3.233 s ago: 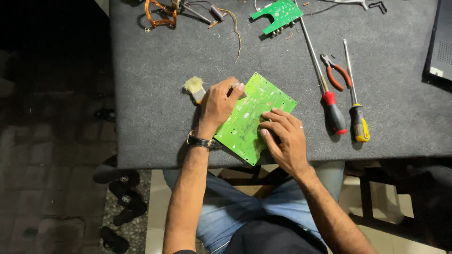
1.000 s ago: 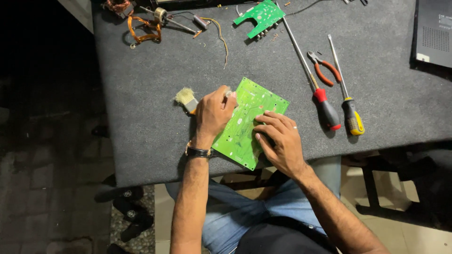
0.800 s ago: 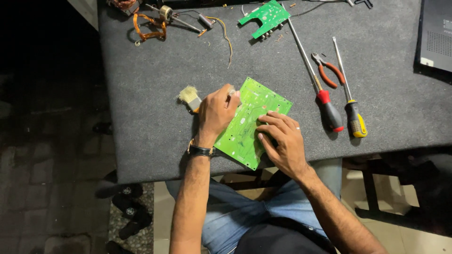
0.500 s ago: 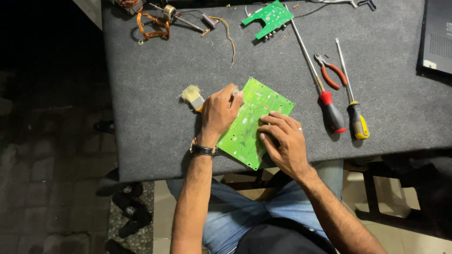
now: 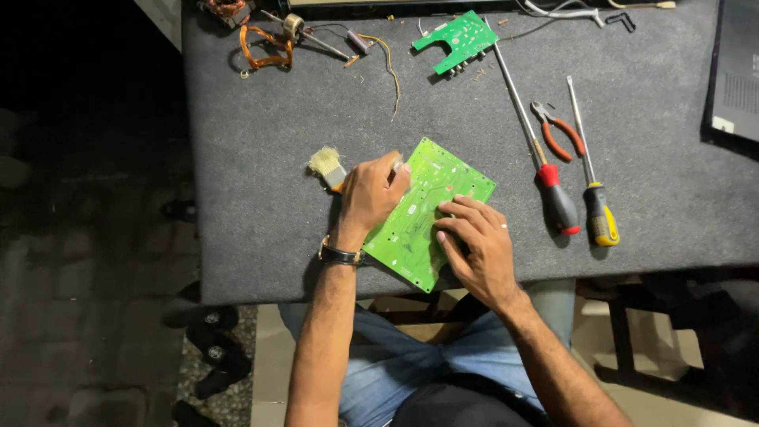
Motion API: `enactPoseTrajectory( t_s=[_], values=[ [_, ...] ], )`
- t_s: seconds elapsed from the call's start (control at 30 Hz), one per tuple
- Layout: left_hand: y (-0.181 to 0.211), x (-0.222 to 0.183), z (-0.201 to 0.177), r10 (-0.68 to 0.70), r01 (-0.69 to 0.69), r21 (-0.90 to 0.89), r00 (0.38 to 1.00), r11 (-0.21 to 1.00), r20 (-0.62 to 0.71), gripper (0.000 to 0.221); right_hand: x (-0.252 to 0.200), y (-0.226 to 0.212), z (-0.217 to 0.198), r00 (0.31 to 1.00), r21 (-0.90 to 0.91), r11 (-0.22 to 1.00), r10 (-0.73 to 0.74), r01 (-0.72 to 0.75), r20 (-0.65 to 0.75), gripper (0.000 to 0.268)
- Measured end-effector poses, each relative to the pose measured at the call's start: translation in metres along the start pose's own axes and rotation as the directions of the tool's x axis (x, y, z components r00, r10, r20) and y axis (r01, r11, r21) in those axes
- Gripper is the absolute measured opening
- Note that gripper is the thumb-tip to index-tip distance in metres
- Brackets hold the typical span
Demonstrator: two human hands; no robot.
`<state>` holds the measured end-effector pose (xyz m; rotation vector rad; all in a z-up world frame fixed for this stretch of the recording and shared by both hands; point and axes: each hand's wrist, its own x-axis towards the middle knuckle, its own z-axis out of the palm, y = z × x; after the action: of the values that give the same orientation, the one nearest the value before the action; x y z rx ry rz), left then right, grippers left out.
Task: Repairing a circuit board by scraping and cleaning it with a brush
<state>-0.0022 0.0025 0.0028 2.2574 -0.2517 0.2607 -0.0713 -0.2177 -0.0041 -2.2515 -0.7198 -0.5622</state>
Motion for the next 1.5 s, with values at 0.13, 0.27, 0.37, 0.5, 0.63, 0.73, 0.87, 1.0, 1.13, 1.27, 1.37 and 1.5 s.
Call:
enactPoseTrajectory(
  t_s=[0.13,0.27,0.37,0.5,0.63,0.73,0.87,1.0,1.13,1.27,1.37,1.5],
  values=[
    [0.0,-0.002,0.005,-0.025,0.024,-0.024,0.997,0.999,-0.07,0.036,-0.002,0.003,-0.003,1.0,0.001,1.0,-0.019,0.019,0.023,0.01],
    [-0.008,0.002,0.013,-0.03,0.019,-0.077,0.987,0.997,-0.155,0.037,-0.002,0.008,-0.001,0.995,-0.055,0.997,-0.045,0.05,0.093,0.023],
    [0.002,0.0,0.008,-0.046,0.019,-0.12,0.973,0.993,-0.227,0.038,0.0,0.004,-0.005,0.981,-0.088,0.992,-0.077,0.093,0.176,0.049],
    [0.007,0.001,0.013,-0.079,0.043,-0.156,0.969,0.987,-0.232,0.041,-0.001,-0.006,-0.01,0.951,-0.198,0.969,-0.081,0.144,0.299,0.104],
    [0.024,-0.002,-0.001,-0.094,0.068,-0.142,0.979,0.988,-0.182,0.04,-0.008,0.005,-0.009,0.925,-0.258,0.94,-0.121,0.224,0.361,0.131],
    [0.018,0.001,0.003,-0.133,0.11,-0.123,0.972,0.986,-0.195,0.043,-0.009,0.008,-0.007,0.913,-0.248,0.929,-0.173,0.276,0.37,0.133],
    [0.012,0.002,0.007,-0.204,0.152,-0.222,0.951,0.963,-0.232,0.04,-0.008,0.012,-0.01,0.94,-0.033,0.968,-0.231,0.247,0.25,0.093],
    [-0.019,0.012,0.034,-0.404,0.348,-0.231,0.873,0.909,-0.273,0.041,-0.006,0.034,-0.02,0.944,0.051,0.963,-0.27,0.265,0.189,0.049],
    [0.033,-0.02,0.009,-0.472,0.375,-0.419,0.868,0.827,-0.154,0.037,-0.008,0.077,-0.043,0.95,-0.067,0.973,-0.201,0.223,0.238,0.048],
    [0.052,-0.044,0.012,-0.439,0.235,-0.571,0.863,0.786,-0.249,0.03,-0.004,0.068,-0.058,0.967,-0.008,0.997,-0.071,0.075,0.244,0.031],
    [0.095,-0.056,0.019,-0.436,0.132,-0.747,0.871,0.651,-0.227,0.029,0.006,0.028,-0.055,0.966,0.211,0.967,0.085,-0.139,0.245,0.028],
    [0.118,-0.069,0.041,-0.395,0.127,-0.773,0.903,0.622,-0.17,0.036,0.013,0.001,-0.031,0.907,0.541,0.729,0.356,-0.419,0.223,0.029]
  ],
)
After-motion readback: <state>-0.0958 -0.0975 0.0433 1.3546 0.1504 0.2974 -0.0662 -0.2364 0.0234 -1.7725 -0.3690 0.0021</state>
